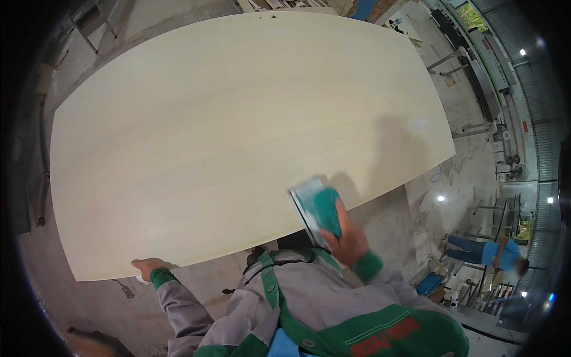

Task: The person uses an electric sander to smooth the surface of a large wooden board on a workbench. They move the sander across the board in various directions, occasionally adjusting their grip and position to cover different areas.

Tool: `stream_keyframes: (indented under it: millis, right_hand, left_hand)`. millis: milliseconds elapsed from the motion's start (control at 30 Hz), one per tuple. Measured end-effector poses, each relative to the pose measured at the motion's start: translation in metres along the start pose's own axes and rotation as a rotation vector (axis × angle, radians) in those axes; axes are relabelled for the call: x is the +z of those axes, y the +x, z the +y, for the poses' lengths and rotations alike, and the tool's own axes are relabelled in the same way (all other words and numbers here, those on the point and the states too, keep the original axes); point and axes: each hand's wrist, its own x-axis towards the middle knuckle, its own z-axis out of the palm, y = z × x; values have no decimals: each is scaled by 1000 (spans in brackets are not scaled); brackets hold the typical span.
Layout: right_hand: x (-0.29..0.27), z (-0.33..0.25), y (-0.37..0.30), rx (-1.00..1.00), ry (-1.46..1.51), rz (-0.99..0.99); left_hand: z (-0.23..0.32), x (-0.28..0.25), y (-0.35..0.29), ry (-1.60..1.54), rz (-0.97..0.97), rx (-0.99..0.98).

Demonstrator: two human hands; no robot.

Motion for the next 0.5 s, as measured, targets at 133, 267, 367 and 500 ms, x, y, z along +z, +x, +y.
stream_keyframes:
  millis: [133, 267, 367, 500]
  right_hand:
    - [0, -4, -41, 126, -53, 54]
    - [-12, 16, 61, 55, -35, 85]
    - [-18, 38, 188, -68, -36, 103]
    - [-47, 63, 375, 9, -286, 151]
  left_hand:
    - [5, -2, -14, 78, 2, 0]
    - [8, 1, -13, 219, 137, 29]
    - [3, 0, -4, 250, 163, 30]
    - [-8, -9, 18, 318, 149, 42]
